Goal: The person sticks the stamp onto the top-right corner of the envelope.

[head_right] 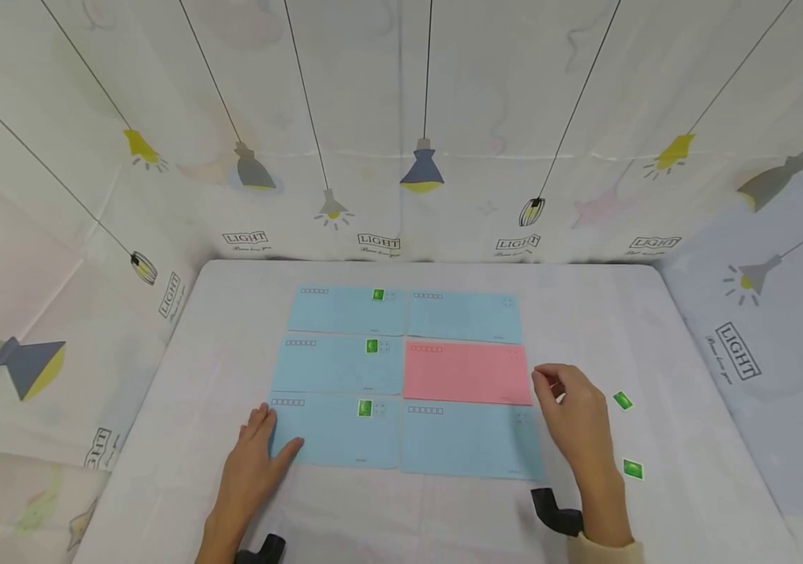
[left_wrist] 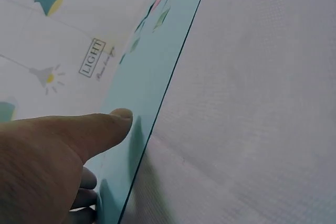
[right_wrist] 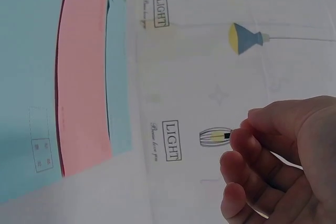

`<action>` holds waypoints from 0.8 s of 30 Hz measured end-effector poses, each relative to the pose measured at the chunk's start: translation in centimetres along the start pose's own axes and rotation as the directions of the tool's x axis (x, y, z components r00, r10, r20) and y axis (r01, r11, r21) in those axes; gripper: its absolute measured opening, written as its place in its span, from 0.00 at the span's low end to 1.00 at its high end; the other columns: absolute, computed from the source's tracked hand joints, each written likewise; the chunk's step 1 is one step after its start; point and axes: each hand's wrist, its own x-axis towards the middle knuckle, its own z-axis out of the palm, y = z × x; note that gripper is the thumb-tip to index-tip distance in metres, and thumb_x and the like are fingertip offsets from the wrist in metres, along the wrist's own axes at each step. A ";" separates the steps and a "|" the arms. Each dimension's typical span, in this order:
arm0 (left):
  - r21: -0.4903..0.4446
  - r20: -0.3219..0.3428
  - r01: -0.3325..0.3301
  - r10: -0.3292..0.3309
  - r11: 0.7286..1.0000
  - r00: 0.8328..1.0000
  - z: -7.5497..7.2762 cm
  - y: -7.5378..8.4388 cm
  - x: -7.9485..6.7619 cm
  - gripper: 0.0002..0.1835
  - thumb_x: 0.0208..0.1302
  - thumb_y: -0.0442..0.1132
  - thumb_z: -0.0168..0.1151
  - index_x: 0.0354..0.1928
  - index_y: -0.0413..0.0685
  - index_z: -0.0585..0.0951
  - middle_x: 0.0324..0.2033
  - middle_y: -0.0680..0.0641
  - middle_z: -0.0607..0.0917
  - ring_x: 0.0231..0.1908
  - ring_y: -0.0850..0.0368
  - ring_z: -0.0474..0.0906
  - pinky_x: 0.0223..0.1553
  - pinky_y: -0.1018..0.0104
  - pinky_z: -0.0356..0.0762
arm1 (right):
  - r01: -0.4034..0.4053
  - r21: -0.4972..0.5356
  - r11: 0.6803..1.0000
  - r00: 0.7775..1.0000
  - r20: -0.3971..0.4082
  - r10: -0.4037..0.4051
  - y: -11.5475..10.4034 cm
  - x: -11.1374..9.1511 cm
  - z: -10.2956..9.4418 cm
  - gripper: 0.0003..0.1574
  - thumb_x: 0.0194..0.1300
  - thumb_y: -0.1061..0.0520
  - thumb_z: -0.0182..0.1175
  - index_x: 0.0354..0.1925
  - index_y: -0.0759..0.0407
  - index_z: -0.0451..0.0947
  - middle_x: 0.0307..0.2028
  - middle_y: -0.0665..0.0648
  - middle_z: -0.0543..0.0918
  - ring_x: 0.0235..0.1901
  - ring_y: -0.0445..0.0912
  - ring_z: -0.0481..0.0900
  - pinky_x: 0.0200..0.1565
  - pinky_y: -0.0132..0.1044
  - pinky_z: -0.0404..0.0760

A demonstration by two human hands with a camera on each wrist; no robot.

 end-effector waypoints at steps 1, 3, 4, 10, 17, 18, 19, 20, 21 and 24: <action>0.002 -0.010 -0.007 0.007 1.000 1.000 -0.1 0.1 0.1 0.43 0.64 0.54 0.68 0.70 0.29 0.67 0.74 0.33 0.63 0.76 0.35 0.55 0.74 0.40 0.56 | -0.005 0.001 1.000 1.000 -0.008 0.005 0.2 -0.1 -0.2 0.10 0.67 0.59 0.64 0.45 0.62 0.84 0.32 0.58 0.85 0.32 0.27 0.68 0.34 0.13 0.67; 0.002 -0.031 -0.023 0.023 1.000 0.999 -0.2 0.4 0.2 0.42 0.65 0.53 0.68 0.69 0.28 0.67 0.73 0.31 0.63 0.75 0.35 0.56 0.74 0.40 0.56 | -0.009 0.006 1.000 1.000 -0.024 0.009 0.5 -0.3 -0.5 0.09 0.67 0.59 0.65 0.44 0.62 0.84 0.32 0.58 0.85 0.31 0.23 0.66 0.34 0.13 0.67; 0.003 -0.038 -0.029 0.029 1.000 0.999 -0.2 0.5 0.2 0.41 0.65 0.52 0.67 0.69 0.28 0.68 0.73 0.31 0.64 0.75 0.35 0.56 0.74 0.40 0.56 | -0.011 0.009 1.000 0.999 -0.032 0.011 0.7 -0.4 -0.6 0.09 0.67 0.60 0.65 0.44 0.63 0.84 0.32 0.58 0.85 0.31 0.22 0.65 0.34 0.13 0.67; -0.024 -0.080 -0.084 0.081 0.996 0.993 0.0 2.7 0.3 0.39 0.65 0.50 0.67 0.69 0.30 0.69 0.73 0.33 0.66 0.74 0.35 0.60 0.71 0.38 0.61 | -0.068 0.002 0.998 0.997 -0.047 0.068 1.8 -1.0 -1.4 0.09 0.68 0.59 0.64 0.44 0.63 0.84 0.32 0.59 0.86 0.31 0.21 0.65 0.34 0.13 0.66; -0.015 -0.138 -0.335 0.330 0.942 0.934 1.3 7.3 -0.8 0.35 0.65 0.49 0.68 0.68 0.35 0.72 0.69 0.37 0.74 0.70 0.41 0.70 0.67 0.46 0.71 | -0.202 -0.004 0.979 0.979 -0.033 0.202 3.7 -1.6 -2.0 0.16 0.73 0.51 0.59 0.45 0.63 0.84 0.34 0.61 0.87 0.29 0.18 0.65 0.31 0.13 0.68; -0.004 -0.141 -0.378 0.373 0.926 0.917 1.6 7.8 -0.9 0.35 0.66 0.49 0.68 0.68 0.36 0.72 0.68 0.38 0.75 0.69 0.43 0.71 0.67 0.48 0.71 | -0.219 0.000 0.976 0.975 -0.034 0.219 4.0 -1.6 -2.0 0.17 0.73 0.50 0.58 0.45 0.63 0.84 0.35 0.61 0.87 0.28 0.17 0.65 0.30 0.13 0.69; -0.002 -0.141 -0.415 0.410 0.910 0.901 1.9 8.5 -1.0 0.35 0.65 0.48 0.68 0.68 0.36 0.72 0.67 0.38 0.75 0.69 0.44 0.72 0.67 0.48 0.71 | -0.235 0.004 0.972 0.971 -0.038 0.235 4.3 -1.6 -2.1 0.19 0.74 0.49 0.58 0.45 0.63 0.84 0.35 0.61 0.87 0.27 0.17 0.66 0.28 0.14 0.69; 0.001 -0.143 -0.450 0.446 0.893 0.884 2.2 9.1 -1.1 0.35 0.64 0.48 0.69 0.67 0.36 0.73 0.67 0.38 0.76 0.68 0.44 0.72 0.67 0.49 0.72 | -0.248 0.007 0.969 0.968 -0.041 0.248 4.6 -1.6 -2.1 0.19 0.74 0.48 0.57 0.45 0.64 0.83 0.35 0.62 0.87 0.27 0.17 0.66 0.27 0.15 0.70; 0.001 -0.140 -0.480 0.476 0.877 0.868 2.4 9.7 -1.2 0.34 0.64 0.48 0.69 0.67 0.36 0.73 0.66 0.38 0.77 0.68 0.45 0.73 0.67 0.49 0.72 | -0.260 0.010 0.966 0.964 -0.048 0.260 4.9 -1.7 -2.1 0.20 0.74 0.48 0.57 0.45 0.64 0.84 0.35 0.62 0.87 0.26 0.17 0.66 0.25 0.16 0.70; 0.011 -0.134 -0.544 0.541 0.839 0.830 3.3 11.2 -1.4 0.33 0.63 0.47 0.71 0.65 0.36 0.75 0.65 0.38 0.78 0.67 0.45 0.74 0.66 0.49 0.73 | -0.286 0.009 0.958 0.956 -0.062 0.286 5.5 -1.7 -2.1 0.20 0.74 0.47 0.57 0.44 0.63 0.84 0.34 0.62 0.87 0.24 0.18 0.66 0.23 0.19 0.69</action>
